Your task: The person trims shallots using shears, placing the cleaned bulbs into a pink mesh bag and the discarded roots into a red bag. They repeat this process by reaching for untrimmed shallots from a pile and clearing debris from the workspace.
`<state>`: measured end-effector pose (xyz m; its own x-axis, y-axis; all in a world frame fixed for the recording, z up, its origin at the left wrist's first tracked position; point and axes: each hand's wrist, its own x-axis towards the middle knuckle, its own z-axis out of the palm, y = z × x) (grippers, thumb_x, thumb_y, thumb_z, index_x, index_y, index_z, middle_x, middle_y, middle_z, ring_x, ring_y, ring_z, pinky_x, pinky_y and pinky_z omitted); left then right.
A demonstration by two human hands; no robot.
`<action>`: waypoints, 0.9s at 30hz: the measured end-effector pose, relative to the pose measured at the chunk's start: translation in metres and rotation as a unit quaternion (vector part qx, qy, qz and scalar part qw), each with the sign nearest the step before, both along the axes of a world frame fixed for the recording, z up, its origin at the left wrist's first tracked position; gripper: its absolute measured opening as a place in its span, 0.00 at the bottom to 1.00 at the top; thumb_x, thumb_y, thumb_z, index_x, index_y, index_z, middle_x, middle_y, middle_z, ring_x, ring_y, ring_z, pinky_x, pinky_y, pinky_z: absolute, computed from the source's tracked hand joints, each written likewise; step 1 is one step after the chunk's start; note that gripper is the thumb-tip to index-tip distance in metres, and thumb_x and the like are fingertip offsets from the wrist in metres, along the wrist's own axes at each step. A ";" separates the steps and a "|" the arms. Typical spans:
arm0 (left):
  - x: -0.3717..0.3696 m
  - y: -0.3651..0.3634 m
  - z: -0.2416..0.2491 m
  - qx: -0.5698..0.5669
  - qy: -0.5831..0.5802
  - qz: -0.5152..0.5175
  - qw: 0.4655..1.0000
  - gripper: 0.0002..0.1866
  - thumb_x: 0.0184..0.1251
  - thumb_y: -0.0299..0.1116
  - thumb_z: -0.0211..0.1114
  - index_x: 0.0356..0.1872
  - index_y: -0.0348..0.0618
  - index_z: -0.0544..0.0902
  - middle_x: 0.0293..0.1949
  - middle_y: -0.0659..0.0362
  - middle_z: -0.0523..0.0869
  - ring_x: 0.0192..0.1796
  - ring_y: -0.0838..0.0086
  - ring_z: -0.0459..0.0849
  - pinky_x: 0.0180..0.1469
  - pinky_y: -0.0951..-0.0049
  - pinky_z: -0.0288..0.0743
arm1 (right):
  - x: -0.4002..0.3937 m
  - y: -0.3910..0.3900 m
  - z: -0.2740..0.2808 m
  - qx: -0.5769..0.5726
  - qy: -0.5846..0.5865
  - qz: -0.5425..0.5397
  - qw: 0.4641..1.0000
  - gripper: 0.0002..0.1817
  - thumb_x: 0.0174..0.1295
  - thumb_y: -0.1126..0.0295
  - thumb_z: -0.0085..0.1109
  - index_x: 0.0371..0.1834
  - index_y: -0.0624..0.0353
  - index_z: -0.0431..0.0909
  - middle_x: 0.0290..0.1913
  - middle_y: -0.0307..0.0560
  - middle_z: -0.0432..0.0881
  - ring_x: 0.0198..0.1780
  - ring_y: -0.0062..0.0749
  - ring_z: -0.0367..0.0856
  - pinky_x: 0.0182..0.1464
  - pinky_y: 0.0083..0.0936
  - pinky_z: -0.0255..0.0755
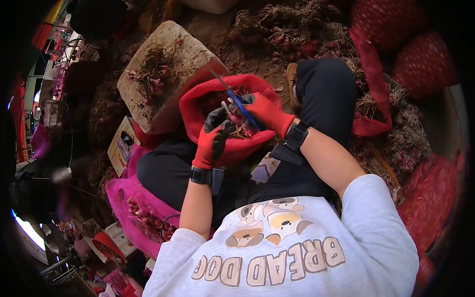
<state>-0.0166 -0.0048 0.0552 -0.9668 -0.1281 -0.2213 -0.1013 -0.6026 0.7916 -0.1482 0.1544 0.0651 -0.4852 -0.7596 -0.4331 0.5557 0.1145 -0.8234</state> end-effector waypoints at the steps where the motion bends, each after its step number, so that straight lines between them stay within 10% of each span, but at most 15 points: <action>1: -0.002 0.000 0.005 -0.054 0.000 -0.005 0.999 0.18 0.66 0.23 0.56 0.57 0.36 0.72 0.51 0.60 0.78 0.52 0.79 0.76 0.54 0.77 0.71 | 0.000 -0.001 0.003 -0.011 -0.007 -0.014 1.000 0.11 0.59 0.64 0.59 0.40 0.59 0.80 0.25 0.39 0.79 0.20 0.22 0.77 0.22 0.20 0.72; 4: -0.007 0.000 0.011 -0.127 -0.003 -0.023 0.992 0.19 0.65 0.23 0.59 0.57 0.37 0.71 0.48 0.61 0.79 0.52 0.79 0.76 0.55 0.77 0.71 | -0.003 -0.005 -0.013 -0.176 -0.113 -0.002 0.978 0.13 0.62 0.63 0.57 0.43 0.59 0.77 0.26 0.41 0.79 0.21 0.25 0.78 0.22 0.22 0.73; 8: -0.006 0.021 0.013 -0.261 0.033 0.019 0.965 0.18 0.57 0.20 0.64 0.50 0.38 0.76 0.47 0.58 0.79 0.51 0.74 0.77 0.53 0.74 0.72 | 0.001 0.003 -0.019 -0.096 -0.166 -0.016 0.981 0.13 0.65 0.62 0.54 0.45 0.59 0.74 0.33 0.44 0.80 0.29 0.29 0.81 0.28 0.24 0.77; 12: -0.012 0.031 0.036 -0.542 0.143 0.104 0.821 0.17 0.44 0.24 0.70 0.39 0.41 0.80 0.42 0.52 0.77 0.45 0.60 0.78 0.46 0.67 0.73 | 0.005 0.001 -0.014 -0.180 -0.207 0.029 0.961 0.15 0.63 0.66 0.57 0.50 0.59 0.73 0.42 0.43 0.78 0.41 0.30 0.80 0.41 0.25 0.78; 19: -0.010 0.043 0.037 -0.575 0.108 0.152 0.797 0.17 0.40 0.25 0.71 0.35 0.44 0.80 0.38 0.54 0.76 0.43 0.58 0.78 0.44 0.63 0.73 | 0.012 0.005 -0.010 -0.121 0.380 0.113 0.910 0.23 0.51 0.77 0.65 0.52 0.62 0.72 0.48 0.40 0.75 0.50 0.27 0.75 0.53 0.23 0.70; 22: -0.009 0.040 0.035 -0.569 0.098 0.144 0.804 0.15 0.40 0.24 0.71 0.34 0.44 0.80 0.37 0.55 0.76 0.42 0.59 0.78 0.44 0.63 0.73 | 0.012 0.003 -0.016 -0.098 0.403 0.135 0.900 0.20 0.55 0.72 0.63 0.52 0.60 0.72 0.46 0.40 0.75 0.49 0.28 0.76 0.50 0.25 0.73; 25: -0.009 0.038 0.034 -0.569 0.100 0.146 0.803 0.15 0.40 0.22 0.70 0.33 0.44 0.80 0.38 0.55 0.77 0.42 0.60 0.78 0.44 0.64 0.73 | 0.022 -0.002 -0.028 -0.150 -0.215 -0.082 0.962 0.16 0.61 0.64 0.59 0.50 0.57 0.72 0.39 0.39 0.76 0.40 0.26 0.78 0.41 0.26 0.76; 27: -0.008 0.030 0.026 -0.534 0.060 0.129 0.833 0.14 0.40 0.21 0.70 0.33 0.43 0.81 0.39 0.55 0.77 0.43 0.60 0.78 0.45 0.65 0.72 | 0.018 -0.009 -0.024 -0.149 -0.194 -0.074 0.967 0.16 0.63 0.61 0.56 0.50 0.56 0.73 0.34 0.38 0.75 0.34 0.24 0.77 0.36 0.26 0.77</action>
